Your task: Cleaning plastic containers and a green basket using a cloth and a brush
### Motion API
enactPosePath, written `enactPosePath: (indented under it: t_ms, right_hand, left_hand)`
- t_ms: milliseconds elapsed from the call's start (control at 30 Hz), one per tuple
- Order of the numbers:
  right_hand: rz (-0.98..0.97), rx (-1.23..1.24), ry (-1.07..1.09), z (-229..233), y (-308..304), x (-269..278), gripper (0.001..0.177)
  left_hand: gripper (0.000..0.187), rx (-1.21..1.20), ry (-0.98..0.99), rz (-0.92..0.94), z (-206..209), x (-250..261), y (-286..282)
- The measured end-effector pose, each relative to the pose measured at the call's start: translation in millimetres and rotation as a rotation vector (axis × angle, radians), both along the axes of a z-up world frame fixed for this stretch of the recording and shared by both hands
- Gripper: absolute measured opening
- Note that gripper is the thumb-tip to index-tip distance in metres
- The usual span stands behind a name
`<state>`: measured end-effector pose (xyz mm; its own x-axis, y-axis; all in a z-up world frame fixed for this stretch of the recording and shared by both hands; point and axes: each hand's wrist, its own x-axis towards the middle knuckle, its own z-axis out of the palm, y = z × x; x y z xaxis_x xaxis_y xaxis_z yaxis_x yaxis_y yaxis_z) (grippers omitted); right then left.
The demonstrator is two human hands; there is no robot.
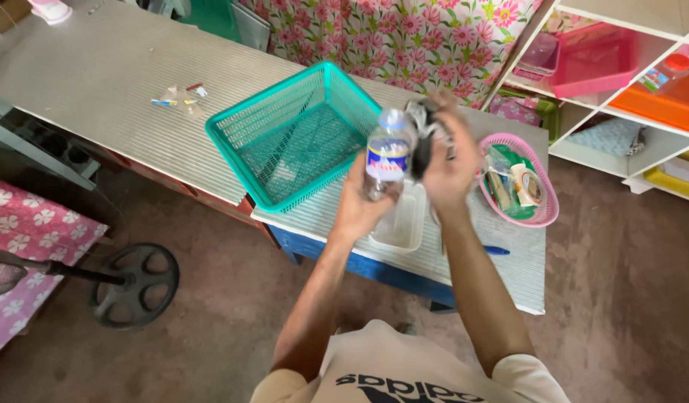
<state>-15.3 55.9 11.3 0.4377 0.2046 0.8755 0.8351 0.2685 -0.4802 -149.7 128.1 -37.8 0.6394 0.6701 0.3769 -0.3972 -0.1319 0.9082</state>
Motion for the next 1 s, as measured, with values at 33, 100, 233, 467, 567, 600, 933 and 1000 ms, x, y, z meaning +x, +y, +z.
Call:
enactPosePath:
  t_ms: [33, 100, 233, 467, 567, 600, 933, 1000]
  right_hand:
    - [0.0, 0.008, -0.004, 17.9, -5.4, -9.8, 0.033]
    - [0.046, -0.007, -0.044, 54.0, -17.7, -29.4, 0.023]
    - [0.371, -0.16, -0.132, 53.7, -12.2, -37.4, 0.039]
    - [0.733, -0.307, 0.051, 46.8, -24.6, -18.2, 0.032]
    - [0.699, -0.272, 0.026, 53.9, -24.2, -21.8, 0.029]
    - [0.601, -0.275, 0.002, 56.4, -22.6, -23.4, 0.024]
    - [0.472, -0.267, -0.229, 61.2, -27.7, -32.7, 0.029]
    - [0.531, -0.185, -0.201, 62.3, -26.7, -31.1, 0.03]
  left_hand:
    - [0.063, 0.008, -0.004, 0.0, 0.9, -2.0, -1.2]
    - [0.064, 0.064, 0.082, -0.002, 3.1, -5.6, -4.7]
    - [0.065, 0.021, 0.126, -0.075, -1.8, -2.0, -3.4]
    - [0.047, -0.427, -0.141, -0.76, -15.3, -18.5, 13.7]
    - [0.056, -0.595, -0.009, -0.736, -37.8, -10.8, 13.7]
    - [0.068, -0.6, 0.157, -0.531, -57.9, -6.2, 15.9]
    - [0.064, 0.031, 0.504, 0.058, 36.5, -12.6, -8.5]
    - [0.06, -0.08, 0.058, -0.268, 17.2, -11.5, 7.2]
